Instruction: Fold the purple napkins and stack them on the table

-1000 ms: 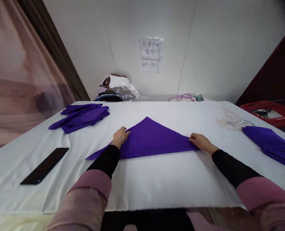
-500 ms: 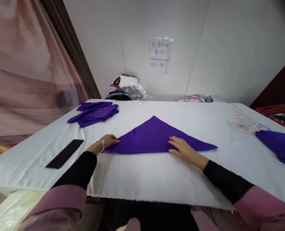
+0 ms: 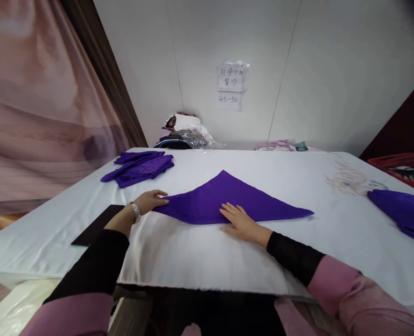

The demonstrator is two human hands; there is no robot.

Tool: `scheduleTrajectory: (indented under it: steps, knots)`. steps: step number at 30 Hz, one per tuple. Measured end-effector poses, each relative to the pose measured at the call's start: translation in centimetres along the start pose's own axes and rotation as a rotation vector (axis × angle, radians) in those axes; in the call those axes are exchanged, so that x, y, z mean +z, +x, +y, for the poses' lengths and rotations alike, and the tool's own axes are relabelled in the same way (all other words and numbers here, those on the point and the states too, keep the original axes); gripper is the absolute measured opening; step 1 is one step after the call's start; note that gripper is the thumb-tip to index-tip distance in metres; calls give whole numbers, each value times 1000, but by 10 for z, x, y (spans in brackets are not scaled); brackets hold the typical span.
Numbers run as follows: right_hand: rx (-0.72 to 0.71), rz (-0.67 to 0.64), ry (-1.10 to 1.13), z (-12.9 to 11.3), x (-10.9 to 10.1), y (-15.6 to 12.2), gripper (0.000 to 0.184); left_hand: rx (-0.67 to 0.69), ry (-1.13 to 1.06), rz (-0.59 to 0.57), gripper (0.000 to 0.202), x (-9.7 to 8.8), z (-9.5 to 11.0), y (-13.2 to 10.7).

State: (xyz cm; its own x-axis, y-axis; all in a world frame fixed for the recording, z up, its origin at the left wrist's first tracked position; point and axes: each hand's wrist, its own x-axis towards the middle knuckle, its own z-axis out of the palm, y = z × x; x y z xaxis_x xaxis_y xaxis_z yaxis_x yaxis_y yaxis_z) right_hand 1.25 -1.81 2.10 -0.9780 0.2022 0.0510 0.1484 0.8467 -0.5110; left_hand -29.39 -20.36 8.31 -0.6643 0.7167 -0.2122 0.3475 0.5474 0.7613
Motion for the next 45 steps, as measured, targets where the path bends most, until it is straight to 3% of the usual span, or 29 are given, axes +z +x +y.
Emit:
scheduleTrajectory:
  steps: [3,8,10,13,17,19,22,25,30,36,45]
  knots:
    - [-49,130,223,-22,0,18,70,110,-127,-13,55,12,41,-4]
    - [-26,342,596,-60,6,53,95,253,-133,-84,50,56,111,-16]
    - [22,464,683,-66,7,62,97,276,-102,-71,47,76,128,-19]
    - [120,663,787,-63,6,67,82,353,-18,21,48,102,140,-20]
    - [154,786,882,-45,-2,63,46,509,-79,30,48,127,144,-22]
    - [187,804,965,-36,-6,58,34,583,-207,32,50,136,143,-26]
    - [309,833,1204,-24,-13,50,23,647,-260,131,51,145,132,-31]
    - [392,861,1375,-13,-21,39,16,710,-106,241,56,160,111,-32]
    - [412,912,1433,5,-30,15,15,926,281,252,67,195,79,-32]
    - [478,972,1440,33,-38,-17,13,857,541,204,56,215,77,-36]
    - [571,1025,1403,66,-47,-62,9,778,661,96,55,228,80,-32]
